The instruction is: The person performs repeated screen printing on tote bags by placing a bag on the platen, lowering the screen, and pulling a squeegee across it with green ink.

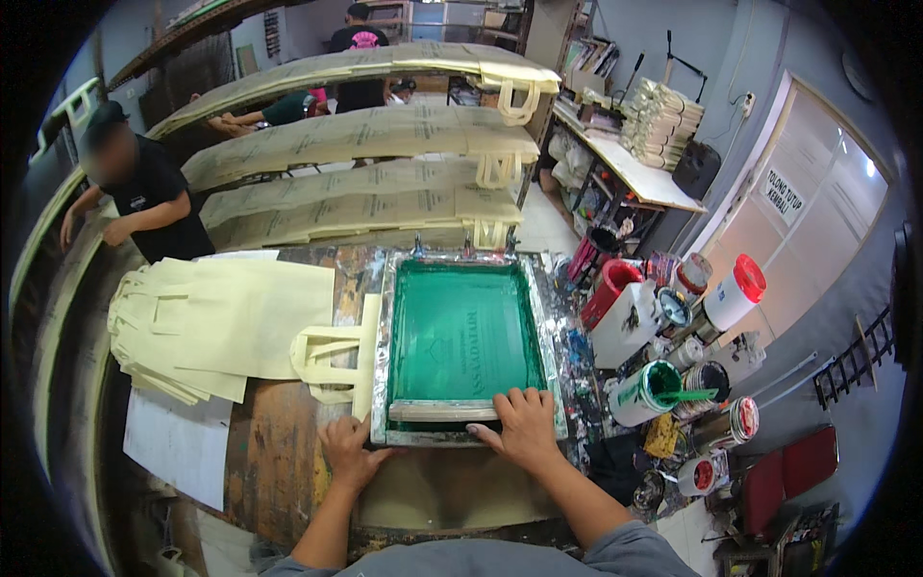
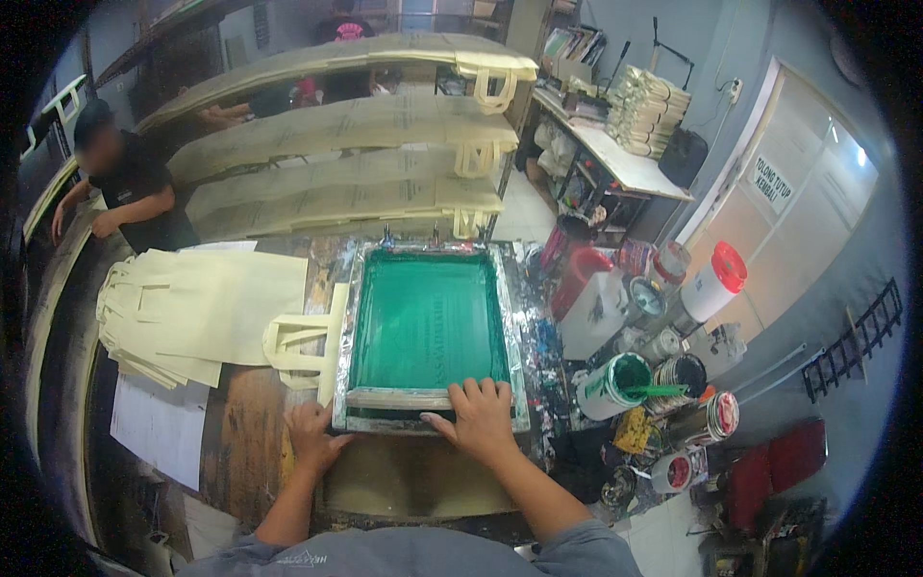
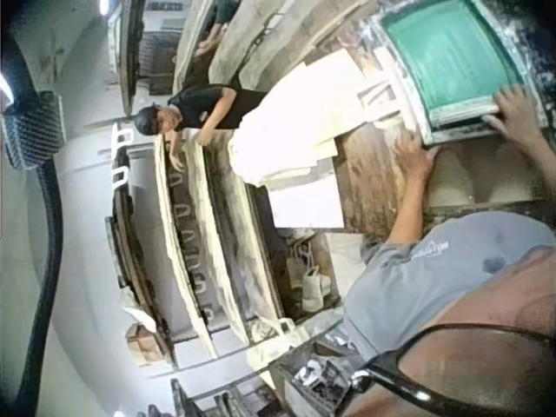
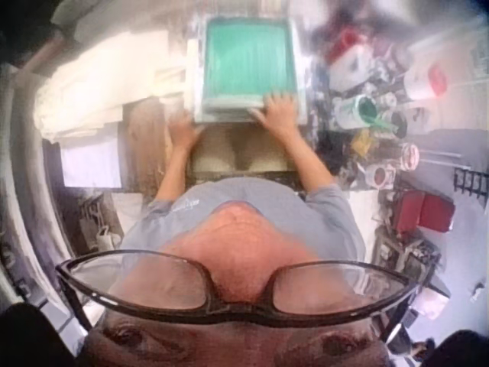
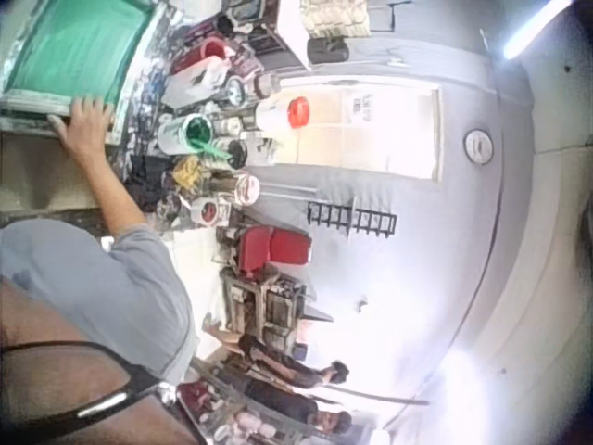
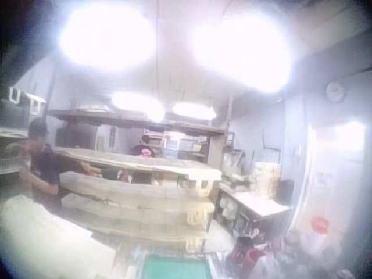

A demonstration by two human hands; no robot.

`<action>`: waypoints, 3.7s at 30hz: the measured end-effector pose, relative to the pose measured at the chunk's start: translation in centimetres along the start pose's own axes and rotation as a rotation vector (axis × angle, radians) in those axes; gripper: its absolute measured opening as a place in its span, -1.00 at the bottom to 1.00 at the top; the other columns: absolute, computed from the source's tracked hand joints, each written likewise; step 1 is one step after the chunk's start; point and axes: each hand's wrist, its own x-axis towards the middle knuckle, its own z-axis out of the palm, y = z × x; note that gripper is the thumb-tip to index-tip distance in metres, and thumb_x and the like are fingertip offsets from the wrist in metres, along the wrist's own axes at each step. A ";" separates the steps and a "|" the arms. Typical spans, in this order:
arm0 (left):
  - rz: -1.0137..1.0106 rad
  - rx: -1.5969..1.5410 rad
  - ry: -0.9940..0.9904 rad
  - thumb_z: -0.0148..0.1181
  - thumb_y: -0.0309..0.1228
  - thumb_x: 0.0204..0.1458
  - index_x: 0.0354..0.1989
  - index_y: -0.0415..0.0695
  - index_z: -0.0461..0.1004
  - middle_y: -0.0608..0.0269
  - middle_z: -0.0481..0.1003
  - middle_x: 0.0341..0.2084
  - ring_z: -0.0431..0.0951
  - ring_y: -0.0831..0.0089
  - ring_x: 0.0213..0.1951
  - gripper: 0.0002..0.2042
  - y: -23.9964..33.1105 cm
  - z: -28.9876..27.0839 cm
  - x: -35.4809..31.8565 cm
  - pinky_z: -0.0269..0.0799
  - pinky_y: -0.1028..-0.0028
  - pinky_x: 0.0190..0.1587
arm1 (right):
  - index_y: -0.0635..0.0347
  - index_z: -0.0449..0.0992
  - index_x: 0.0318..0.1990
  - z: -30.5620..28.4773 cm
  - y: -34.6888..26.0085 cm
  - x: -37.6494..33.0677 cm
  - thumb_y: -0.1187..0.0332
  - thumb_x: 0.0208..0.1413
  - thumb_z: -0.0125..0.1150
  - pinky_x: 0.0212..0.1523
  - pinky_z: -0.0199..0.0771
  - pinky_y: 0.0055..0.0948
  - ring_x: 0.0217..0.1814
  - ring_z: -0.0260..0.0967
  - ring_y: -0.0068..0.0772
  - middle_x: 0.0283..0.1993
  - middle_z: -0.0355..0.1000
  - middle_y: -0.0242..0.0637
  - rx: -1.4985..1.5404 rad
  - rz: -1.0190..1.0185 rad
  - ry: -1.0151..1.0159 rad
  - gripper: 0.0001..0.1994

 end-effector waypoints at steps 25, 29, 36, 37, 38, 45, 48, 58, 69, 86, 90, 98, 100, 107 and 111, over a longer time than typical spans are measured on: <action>-0.141 -0.010 0.525 0.31 -0.29 0.27 -0.33 -0.29 0.57 -0.13 0.57 -0.43 0.53 -0.13 -0.40 -0.73 -0.7 0.3 8.9 0.43 -0.01 -0.23 | 0.21 0.60 -0.43 -15.4 2.8 17.2 -0.32 0.23 0.21 -0.09 0.30 -0.07 -0.24 0.53 -0.02 -0.37 0.57 -0.08 -0.022 -0.042 0.437 -0.35; -0.370 -0.347 0.343 0.21 -0.22 0.37 -0.35 -0.32 0.55 -0.22 0.52 -0.51 0.55 -0.07 -0.45 -0.64 -4.8 -3.4 15.3 0.43 0.15 -0.31 | 0.23 0.67 -0.36 -16.5 3.3 19.5 -0.40 0.23 0.12 -0.03 0.35 -0.04 -0.18 0.57 0.00 -0.30 0.63 -0.02 -0.011 0.015 0.317 -0.27; -0.665 -0.414 0.402 0.31 -0.15 0.33 -0.10 -0.30 0.66 0.23 0.59 -0.40 0.52 0.50 -0.42 -0.63 -30.0 -13.1 9.3 0.47 0.41 -0.37 | 0.23 0.62 -0.41 -15.1 3.2 19.0 -0.39 0.25 0.13 -0.22 0.47 0.05 -0.31 0.57 0.08 -0.40 0.59 -0.03 -0.040 -0.085 0.495 -0.28; -0.723 -0.268 0.376 0.32 -0.13 0.32 -0.02 -0.30 0.65 0.14 0.62 -0.32 0.59 0.43 -0.32 -0.60 -33.7 -15.2 7.3 0.54 0.35 -0.27 | 0.23 0.62 -0.41 -15.3 2.9 19.6 -0.39 0.25 0.13 -0.23 0.49 0.06 -0.32 0.58 0.09 -0.41 0.60 -0.03 -0.024 -0.095 0.484 -0.28; -0.826 0.040 0.462 0.35 -0.11 0.29 0.06 -0.29 0.61 0.06 0.61 -0.21 0.59 0.34 -0.21 -0.56 -32.5 -13.9 8.3 0.54 0.28 -0.15 | 0.23 0.67 -0.34 -14.9 3.7 20.0 -0.44 0.24 0.08 -0.20 0.56 0.06 -0.31 0.62 0.10 -0.40 0.63 0.00 -0.048 -0.102 0.512 -0.24; 0.241 -0.214 -0.191 0.15 0.38 0.11 0.54 -0.16 0.15 -0.10 0.16 0.51 0.11 -0.06 0.51 0.00 6.6 0.7 7.5 -0.02 -0.16 0.48 | 0.01 0.36 -0.52 -18.4 3.0 21.6 -0.44 0.41 -0.13 -0.34 0.31 -0.28 -0.49 0.18 -0.52 -0.56 0.23 -0.46 0.015 0.156 0.033 -0.28; 0.363 0.009 -0.483 0.02 0.55 0.05 0.64 0.01 0.02 0.04 -0.03 0.63 -0.12 0.00 0.63 0.11 13.6 6.4 4.4 -0.29 -0.28 0.55 | 0.05 0.38 -0.53 -18.3 2.6 21.5 -0.51 0.38 -0.21 -0.38 0.33 -0.24 -0.49 0.23 -0.49 -0.54 0.30 -0.42 -0.017 0.167 0.029 -0.22; 0.383 -0.266 -0.268 0.29 0.42 0.00 0.41 -0.16 0.41 -0.10 0.32 0.43 0.21 -0.10 0.49 -0.02 14.2 5.7 3.5 -0.12 -0.31 0.53 | 0.08 0.43 -0.57 -17.6 2.5 20.0 -0.54 0.32 -0.15 -0.30 0.39 -0.26 -0.42 0.33 -0.37 -0.56 0.34 -0.33 0.016 0.123 0.179 -0.18; -0.408 -1.215 -0.074 0.74 -0.21 -0.15 0.37 -0.37 0.37 0.03 0.66 -0.07 0.67 0.39 -0.06 -0.07 5.2 -10.1 13.3 0.59 0.39 0.10 | 0.23 0.54 -0.07 -11.2 4.1 13.8 -0.21 0.09 0.43 -0.03 0.54 0.07 -0.01 0.58 0.16 -0.15 0.59 0.04 -0.080 -0.124 -0.011 -0.39; -0.163 -0.411 0.065 0.67 0.11 -0.33 0.48 -0.27 0.32 0.23 0.69 -0.13 0.55 0.21 -0.14 0.15 2.1 2.1 -0.7 0.27 0.24 0.07 | 0.00 0.49 -0.14 0.5 1.6 2.8 0.19 -0.13 0.61 0.02 0.18 -0.06 -0.03 0.38 -0.13 -0.18 0.43 -0.33 -0.071 -0.047 -0.075 -0.56; -0.139 -0.396 0.072 0.66 0.14 -0.33 0.46 -0.29 0.33 0.23 0.70 -0.13 0.58 0.23 -0.17 0.16 2.0 1.8 -0.6 0.27 0.25 0.05 | -0.02 0.51 -0.13 4.3 4.1 7.9 0.18 -0.10 0.61 0.01 0.18 -0.06 -0.02 0.38 -0.14 -0.16 0.45 -0.37 -0.096 -0.055 0.047 -0.58; -0.172 -0.160 -0.014 0.55 0.36 -0.36 0.37 -0.15 0.50 0.29 0.44 -0.39 0.43 0.26 -0.28 0.10 2.1 0.9 -0.1 0.17 0.24 -0.02 | -0.03 0.51 -0.01 8.7 10.9 22.6 0.12 -0.08 0.63 0.00 0.31 0.03 0.08 0.47 -0.09 -0.07 0.52 -0.35 -0.156 -0.015 0.032 -0.50; -0.143 0.009 0.001 0.54 0.38 -0.35 0.36 -0.12 0.51 0.26 0.39 -0.35 0.38 0.25 -0.26 0.10 2.0 -0.2 0.0 0.15 0.24 -0.01 | -0.03 0.50 0.03 7.7 11.9 25.5 0.11 -0.09 0.64 -0.01 0.37 0.08 0.12 0.50 -0.07 -0.02 0.55 -0.33 -0.088 0.016 -0.195 -0.46; 0.226 -0.337 0.243 0.58 0.14 -0.10 0.22 -0.15 0.59 0.07 0.45 -0.18 0.45 0.08 -0.13 -0.22 3.0 -0.8 20.0 0.40 0.16 -0.01 | -0.03 0.49 0.06 11.2 13.7 25.9 0.11 -0.13 0.66 0.00 0.39 0.12 0.17 0.52 -0.09 0.05 0.56 -0.34 -0.183 -0.074 0.084 -0.41; 0.262 -0.092 0.181 0.33 0.30 0.08 0.03 -0.19 0.63 -0.11 0.60 -0.06 0.57 -0.10 0.03 -0.28 2.6 6.4 32.3 0.49 0.01 0.11 | -0.02 0.50 0.03 10.3 12.4 27.4 0.13 -0.17 0.67 -0.03 0.51 0.04 0.10 0.56 -0.06 -0.01 0.59 -0.30 -0.110 -0.099 0.000 -0.41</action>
